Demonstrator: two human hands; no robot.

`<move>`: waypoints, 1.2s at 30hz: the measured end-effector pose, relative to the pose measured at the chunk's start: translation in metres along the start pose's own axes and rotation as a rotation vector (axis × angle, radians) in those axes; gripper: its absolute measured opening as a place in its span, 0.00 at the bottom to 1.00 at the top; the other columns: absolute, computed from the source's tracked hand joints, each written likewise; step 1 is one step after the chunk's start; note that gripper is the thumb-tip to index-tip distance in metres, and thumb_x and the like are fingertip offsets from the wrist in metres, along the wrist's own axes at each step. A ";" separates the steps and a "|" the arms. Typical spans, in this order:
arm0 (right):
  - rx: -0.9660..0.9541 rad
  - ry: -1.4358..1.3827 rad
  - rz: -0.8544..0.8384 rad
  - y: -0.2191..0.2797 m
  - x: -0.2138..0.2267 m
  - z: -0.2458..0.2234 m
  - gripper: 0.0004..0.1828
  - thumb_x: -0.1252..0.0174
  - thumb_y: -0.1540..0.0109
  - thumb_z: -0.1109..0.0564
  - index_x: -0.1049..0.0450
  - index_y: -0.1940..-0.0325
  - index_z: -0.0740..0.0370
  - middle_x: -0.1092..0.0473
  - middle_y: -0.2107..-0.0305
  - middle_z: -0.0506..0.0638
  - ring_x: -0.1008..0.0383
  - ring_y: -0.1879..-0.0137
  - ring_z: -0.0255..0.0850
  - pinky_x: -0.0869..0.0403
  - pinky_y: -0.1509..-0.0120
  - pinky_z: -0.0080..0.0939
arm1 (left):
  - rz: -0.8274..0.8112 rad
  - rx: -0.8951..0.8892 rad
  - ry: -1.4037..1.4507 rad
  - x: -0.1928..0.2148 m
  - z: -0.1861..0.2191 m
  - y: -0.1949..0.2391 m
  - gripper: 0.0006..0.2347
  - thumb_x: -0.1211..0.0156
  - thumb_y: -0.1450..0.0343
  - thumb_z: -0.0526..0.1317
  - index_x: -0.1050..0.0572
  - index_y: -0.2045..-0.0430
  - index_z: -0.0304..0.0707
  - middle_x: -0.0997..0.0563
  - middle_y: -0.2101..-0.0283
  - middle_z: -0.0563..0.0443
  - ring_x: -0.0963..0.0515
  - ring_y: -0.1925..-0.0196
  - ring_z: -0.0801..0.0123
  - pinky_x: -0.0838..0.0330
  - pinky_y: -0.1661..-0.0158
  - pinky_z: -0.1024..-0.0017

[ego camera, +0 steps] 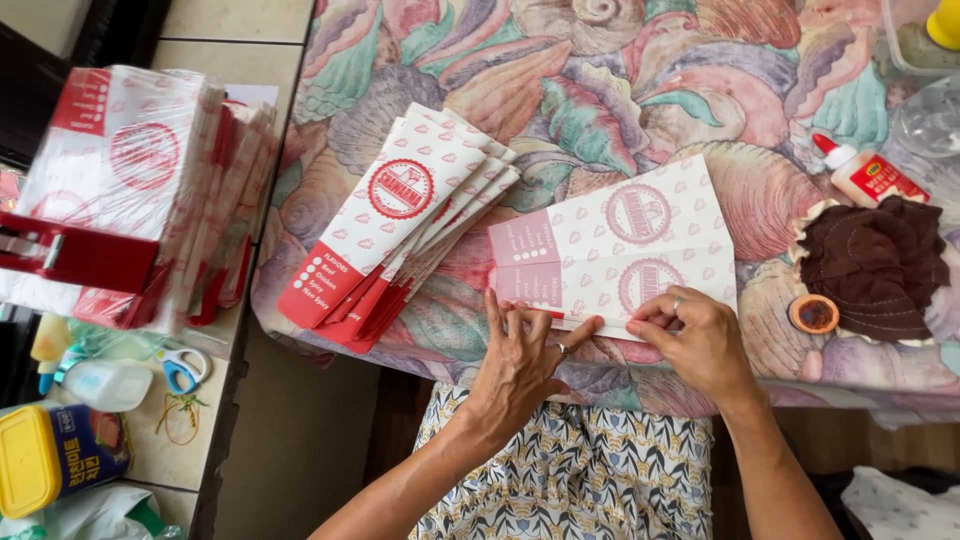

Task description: Folding paper food wrappers and organizing them into stacks on a table.

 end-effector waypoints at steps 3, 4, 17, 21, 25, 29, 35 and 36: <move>-0.071 0.036 -0.013 -0.002 0.000 0.005 0.11 0.25 0.52 0.57 0.17 0.67 0.48 0.27 0.82 0.48 0.23 0.70 0.45 0.23 0.61 0.43 | -0.004 0.008 0.012 -0.002 -0.002 -0.004 0.51 0.28 0.44 0.64 0.55 0.27 0.72 0.26 0.55 0.33 0.21 0.52 0.38 0.56 0.38 0.15; -0.089 0.038 -0.016 0.000 -0.001 0.008 0.11 0.25 0.52 0.57 0.17 0.67 0.48 0.27 0.82 0.48 0.23 0.70 0.45 0.23 0.61 0.43 | -0.014 -0.003 0.021 -0.004 0.000 -0.003 0.51 0.28 0.44 0.64 0.55 0.27 0.72 0.26 0.55 0.33 0.21 0.52 0.38 0.56 0.38 0.15; 0.081 0.139 0.023 0.020 0.019 0.011 0.04 0.30 0.43 0.55 0.19 0.66 0.48 0.28 0.76 0.45 0.24 0.63 0.44 0.24 0.53 0.43 | 0.028 0.021 0.029 -0.006 -0.002 -0.002 0.51 0.22 0.46 0.59 0.52 0.27 0.72 0.26 0.58 0.38 0.21 0.54 0.45 0.53 0.38 0.17; 0.068 0.021 0.073 0.017 0.023 0.014 0.03 0.28 0.43 0.55 0.17 0.68 0.50 0.30 0.79 0.44 0.27 0.67 0.40 0.25 0.56 0.40 | 0.026 0.018 0.029 -0.006 -0.002 -0.003 0.51 0.22 0.46 0.58 0.51 0.27 0.72 0.26 0.57 0.37 0.21 0.53 0.44 0.54 0.38 0.17; 0.029 -0.038 0.055 0.014 0.019 0.020 0.04 0.26 0.45 0.56 0.17 0.70 0.50 0.30 0.80 0.45 0.28 0.69 0.38 0.25 0.58 0.39 | 0.017 0.021 0.029 -0.005 -0.002 -0.003 0.51 0.23 0.46 0.58 0.51 0.27 0.72 0.26 0.57 0.37 0.21 0.53 0.44 0.53 0.38 0.17; -0.042 -0.012 0.030 0.012 0.016 0.026 0.07 0.25 0.50 0.58 0.17 0.71 0.51 0.30 0.82 0.48 0.26 0.70 0.41 0.25 0.60 0.40 | 0.009 0.028 0.025 -0.014 -0.002 -0.002 0.50 0.23 0.45 0.58 0.51 0.27 0.72 0.26 0.57 0.38 0.21 0.53 0.44 0.51 0.38 0.18; 0.015 0.146 0.061 0.016 0.026 0.017 0.07 0.26 0.49 0.56 0.20 0.72 0.51 0.28 0.80 0.47 0.25 0.69 0.45 0.25 0.57 0.45 | 0.031 0.031 0.008 -0.012 -0.003 -0.003 0.51 0.22 0.45 0.57 0.53 0.27 0.73 0.27 0.57 0.38 0.22 0.52 0.44 0.50 0.39 0.18; 0.047 0.181 0.070 0.018 0.028 0.020 0.08 0.26 0.47 0.53 0.20 0.71 0.51 0.28 0.79 0.48 0.25 0.67 0.47 0.25 0.54 0.46 | 0.033 0.032 -0.004 -0.011 -0.003 -0.003 0.51 0.22 0.45 0.57 0.53 0.27 0.73 0.27 0.57 0.38 0.22 0.52 0.44 0.50 0.39 0.18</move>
Point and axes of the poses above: each hand's wrist, its own y-axis away from the middle knuckle, its own x-axis out of the back of the hand, z = x × y, the point moved 6 cm from there along -y, towards the middle knuckle
